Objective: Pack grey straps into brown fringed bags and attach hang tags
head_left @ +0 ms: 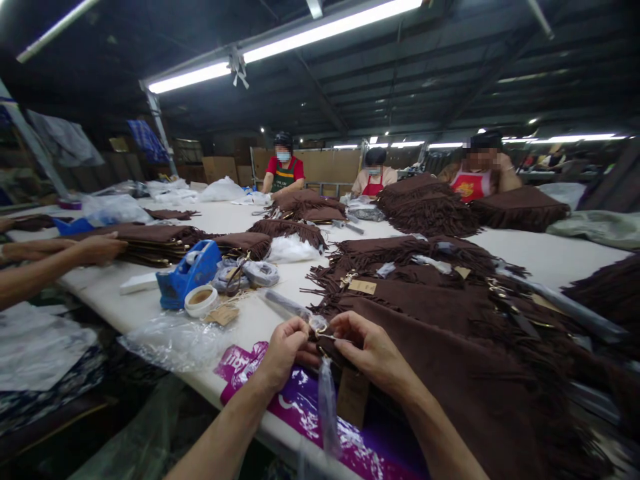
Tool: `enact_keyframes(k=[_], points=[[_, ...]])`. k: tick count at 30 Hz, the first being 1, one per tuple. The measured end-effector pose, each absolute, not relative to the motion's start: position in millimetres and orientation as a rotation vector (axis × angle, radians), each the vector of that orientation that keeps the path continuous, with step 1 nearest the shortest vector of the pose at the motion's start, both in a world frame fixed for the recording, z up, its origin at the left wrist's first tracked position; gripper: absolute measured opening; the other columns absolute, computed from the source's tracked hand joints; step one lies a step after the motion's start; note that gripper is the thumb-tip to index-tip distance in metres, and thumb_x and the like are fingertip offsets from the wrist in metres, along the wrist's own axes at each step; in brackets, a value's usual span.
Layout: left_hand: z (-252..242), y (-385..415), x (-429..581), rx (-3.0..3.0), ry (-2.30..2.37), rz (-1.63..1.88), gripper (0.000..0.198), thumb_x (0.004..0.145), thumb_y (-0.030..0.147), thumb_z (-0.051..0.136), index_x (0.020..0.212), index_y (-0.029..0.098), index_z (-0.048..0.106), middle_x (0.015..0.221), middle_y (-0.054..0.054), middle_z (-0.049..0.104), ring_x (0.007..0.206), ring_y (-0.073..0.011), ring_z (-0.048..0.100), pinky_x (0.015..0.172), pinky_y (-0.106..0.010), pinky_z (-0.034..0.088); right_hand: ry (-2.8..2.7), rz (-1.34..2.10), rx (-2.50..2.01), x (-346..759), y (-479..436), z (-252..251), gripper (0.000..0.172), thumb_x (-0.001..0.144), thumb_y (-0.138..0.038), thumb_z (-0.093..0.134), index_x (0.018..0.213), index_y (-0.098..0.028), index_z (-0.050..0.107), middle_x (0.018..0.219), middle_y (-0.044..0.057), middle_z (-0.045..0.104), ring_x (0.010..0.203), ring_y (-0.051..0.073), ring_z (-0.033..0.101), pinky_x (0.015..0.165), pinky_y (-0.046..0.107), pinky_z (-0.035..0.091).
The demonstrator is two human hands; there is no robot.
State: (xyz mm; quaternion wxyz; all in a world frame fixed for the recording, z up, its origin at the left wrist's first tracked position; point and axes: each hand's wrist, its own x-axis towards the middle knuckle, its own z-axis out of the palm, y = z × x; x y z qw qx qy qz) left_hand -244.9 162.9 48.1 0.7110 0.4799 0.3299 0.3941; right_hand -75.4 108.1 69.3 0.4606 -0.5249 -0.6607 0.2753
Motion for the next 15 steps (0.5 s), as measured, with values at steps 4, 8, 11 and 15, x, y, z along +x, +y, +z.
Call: enact_keyframes(k=[4, 8, 11, 15], points=[[50, 161, -246, 1.028, 0.727, 0.906, 0.018, 0.059, 0.024, 0.062, 0.069, 0.018, 0.047, 0.059, 0.003, 0.059, 0.05, -0.011, 0.059, 0.047, -0.019, 0.048, -1.634, 0.686, -1.322, -76, 109, 66, 0.01, 0.079, -0.019, 0.056, 0.084, -0.02, 0.065, 0.073, -0.001, 0.067, 0.067, 0.015, 0.059, 0.061, 0.024, 0.044], [49, 162, -246, 1.003, 0.754, 0.937, 0.019, 0.057, 0.019, 0.066, 0.072, 0.016, 0.054, 0.061, 0.004, 0.06, 0.051, -0.0087, 0.058, 0.048, -0.017, 0.048, -1.658, 0.579, -1.337, -82, 110, 65, 0.01, 0.081, -0.02, 0.059, 0.081, -0.021, 0.068, 0.075, 0.0, 0.07, 0.071, 0.017, 0.062, 0.066, 0.026, 0.044], [48, 164, -247, 0.95, 0.789, 0.932, 0.022, 0.055, 0.016, 0.071, 0.073, 0.014, 0.058, 0.062, 0.003, 0.062, 0.052, -0.0082, 0.059, 0.051, -0.017, 0.051, -1.646, 0.495, -1.348, -86, 110, 66, 0.011, 0.082, -0.02, 0.059, 0.079, -0.02, 0.069, 0.078, 0.002, 0.071, 0.073, 0.018, 0.064, 0.068, 0.027, 0.044], [49, 168, -247, 0.885, 0.788, 0.892, 0.021, 0.055, 0.014, 0.075, 0.073, 0.011, 0.063, 0.065, -0.001, 0.065, 0.055, -0.0096, 0.062, 0.057, -0.02, 0.055, -1.604, 0.462, -1.391, -89, 110, 70, 0.015, 0.085, -0.021, 0.056, 0.073, -0.019, 0.066, 0.072, 0.002, 0.068, 0.069, 0.018, 0.062, 0.064, 0.027, 0.042]])
